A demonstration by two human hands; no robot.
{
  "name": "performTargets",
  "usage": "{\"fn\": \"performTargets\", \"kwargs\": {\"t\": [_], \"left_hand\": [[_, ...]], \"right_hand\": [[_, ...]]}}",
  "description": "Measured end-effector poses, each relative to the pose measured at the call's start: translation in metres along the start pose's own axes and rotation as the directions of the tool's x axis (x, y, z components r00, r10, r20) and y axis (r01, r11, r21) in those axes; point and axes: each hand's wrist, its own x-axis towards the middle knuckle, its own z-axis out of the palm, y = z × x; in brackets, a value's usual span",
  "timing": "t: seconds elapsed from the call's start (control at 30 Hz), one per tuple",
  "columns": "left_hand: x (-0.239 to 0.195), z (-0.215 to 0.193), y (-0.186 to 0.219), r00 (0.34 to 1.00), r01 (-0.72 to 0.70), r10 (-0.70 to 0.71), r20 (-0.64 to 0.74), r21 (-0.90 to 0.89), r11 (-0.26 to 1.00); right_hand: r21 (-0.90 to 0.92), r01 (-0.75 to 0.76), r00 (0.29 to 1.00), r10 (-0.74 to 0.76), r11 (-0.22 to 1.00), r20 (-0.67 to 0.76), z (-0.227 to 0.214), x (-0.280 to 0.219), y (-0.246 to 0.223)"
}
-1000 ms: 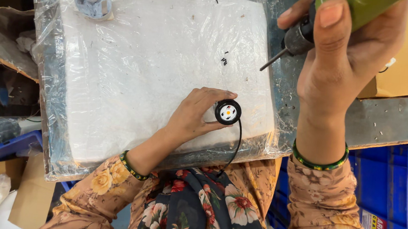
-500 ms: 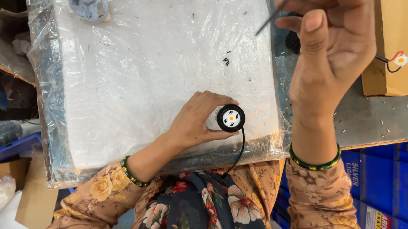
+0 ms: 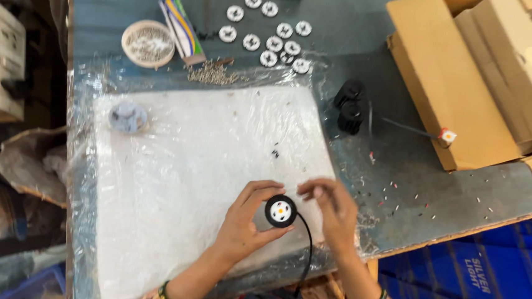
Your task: The person assembles small LED light units on a workbench. They use a green electric screwdriver to tighten screws, insert wires into the LED housing, and attach circular metal covers. Completed units are placed on the table.
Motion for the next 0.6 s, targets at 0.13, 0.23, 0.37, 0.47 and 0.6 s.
{"fn": "performTargets", "kwargs": {"t": [0.13, 0.23, 0.37, 0.47, 0.6], "left_hand": [[0.007, 0.003, 0.0, 0.988, 0.153, -0.153, 0.014, 0.025, 0.988], [0.009, 0.005, -0.001, 0.963, 0.267, -0.27, 0.025, 0.079, 0.96], [0.01, 0.006, -0.002, 0.97, 0.236, -0.241, 0.043, 0.098, 0.967], [0.009, 0.009, -0.003, 0.984, 0.156, -0.167, 0.068, 0.148, 0.977], [0.006, 0.012, -0.005, 0.991, 0.083, -0.102, 0.089, 0.19, 0.978]], "right_hand": [[-0.292, 0.104, 0.989, -0.068, 0.951, 0.13, 0.001, -0.03, 0.012], [-0.372, 0.286, 0.952, -0.219, 0.883, 0.212, 0.003, -0.034, 0.01], [-0.368, 0.236, 0.961, -0.159, 0.899, 0.228, 0.004, -0.03, 0.0], [-0.409, 0.235, 0.964, -0.157, 0.882, 0.215, 0.007, -0.027, -0.003], [-0.4, 0.282, 0.955, -0.214, 0.872, 0.208, 0.006, -0.028, 0.0]]}}
